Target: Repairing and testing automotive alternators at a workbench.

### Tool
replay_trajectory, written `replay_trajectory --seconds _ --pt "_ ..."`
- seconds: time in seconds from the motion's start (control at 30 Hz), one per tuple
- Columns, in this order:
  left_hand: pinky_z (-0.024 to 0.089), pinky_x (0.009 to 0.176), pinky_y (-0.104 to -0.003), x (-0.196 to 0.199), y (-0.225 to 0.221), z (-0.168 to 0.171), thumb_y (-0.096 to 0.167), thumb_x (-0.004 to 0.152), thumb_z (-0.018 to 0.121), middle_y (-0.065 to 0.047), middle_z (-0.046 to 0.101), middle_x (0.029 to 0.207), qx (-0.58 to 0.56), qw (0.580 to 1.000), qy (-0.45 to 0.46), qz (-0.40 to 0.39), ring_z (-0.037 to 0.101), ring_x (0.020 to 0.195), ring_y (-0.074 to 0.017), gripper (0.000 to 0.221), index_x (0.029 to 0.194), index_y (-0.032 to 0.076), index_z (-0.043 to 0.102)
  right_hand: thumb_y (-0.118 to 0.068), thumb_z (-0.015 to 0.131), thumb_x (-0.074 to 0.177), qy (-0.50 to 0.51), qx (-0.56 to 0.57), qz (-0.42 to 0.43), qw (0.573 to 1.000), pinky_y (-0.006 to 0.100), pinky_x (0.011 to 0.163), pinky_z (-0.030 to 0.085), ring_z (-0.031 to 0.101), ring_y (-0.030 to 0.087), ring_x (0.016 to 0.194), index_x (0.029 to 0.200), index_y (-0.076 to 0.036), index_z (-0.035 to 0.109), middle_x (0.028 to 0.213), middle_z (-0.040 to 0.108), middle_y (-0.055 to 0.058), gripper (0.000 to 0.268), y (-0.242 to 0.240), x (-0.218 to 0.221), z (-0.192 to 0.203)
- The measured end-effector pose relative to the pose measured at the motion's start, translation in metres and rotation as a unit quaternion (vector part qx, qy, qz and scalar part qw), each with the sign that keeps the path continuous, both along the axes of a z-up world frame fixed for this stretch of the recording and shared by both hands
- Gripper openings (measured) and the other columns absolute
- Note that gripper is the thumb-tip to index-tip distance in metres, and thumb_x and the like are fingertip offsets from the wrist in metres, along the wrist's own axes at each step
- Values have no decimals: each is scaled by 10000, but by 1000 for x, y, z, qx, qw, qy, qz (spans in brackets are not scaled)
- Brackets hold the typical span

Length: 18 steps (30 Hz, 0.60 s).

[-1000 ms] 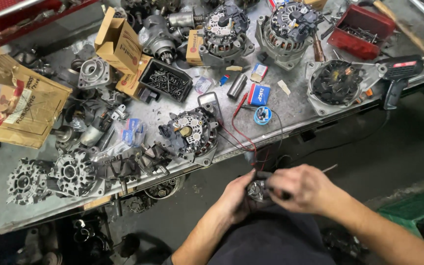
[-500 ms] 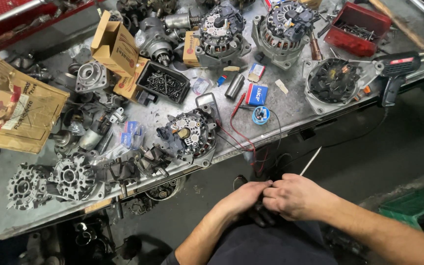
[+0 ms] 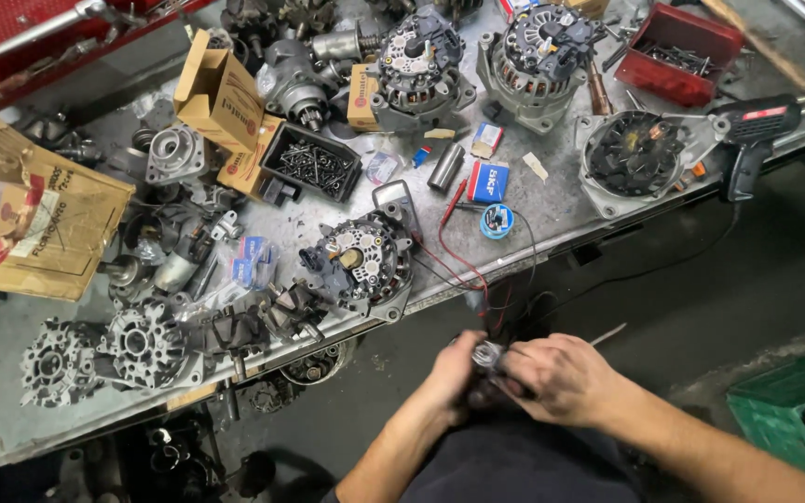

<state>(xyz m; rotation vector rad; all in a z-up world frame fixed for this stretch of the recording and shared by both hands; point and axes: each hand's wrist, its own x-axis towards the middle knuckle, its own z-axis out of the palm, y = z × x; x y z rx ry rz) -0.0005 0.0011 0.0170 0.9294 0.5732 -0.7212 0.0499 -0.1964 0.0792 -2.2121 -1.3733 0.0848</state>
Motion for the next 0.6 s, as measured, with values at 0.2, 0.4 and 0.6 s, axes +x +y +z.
replay_trajectory --seconds 0.2,0.4,0.6 --pt "497 502 -306 6 31 -41 486 1111 416 -71 748 827 -272 956 -41 99 669 611 -169 514 1056 60 698 -241 818 873 -59 174 -141 973 331 639 555 692 223 712 938 -83 679 848 691 43 220 12 29 8" --pt "561 708 -328 17 14 17 482 1040 447 -75 766 1130 -179 967 -35 178 698 832 -173 470 1251 117 654 -141 747 848 -21 128 -281 951 374 703 567 698 270 729 1191 -74 723 996 719 132 351 27 112 25" --pt "586 714 -297 13 7 3 406 1008 625 -69 759 1081 -157 942 -55 290 711 854 -179 407 1215 58 664 -247 827 771 134 45 -244 959 378 740 565 717 276 755 1181 -111 756 821 735 115 438 45 73 50"
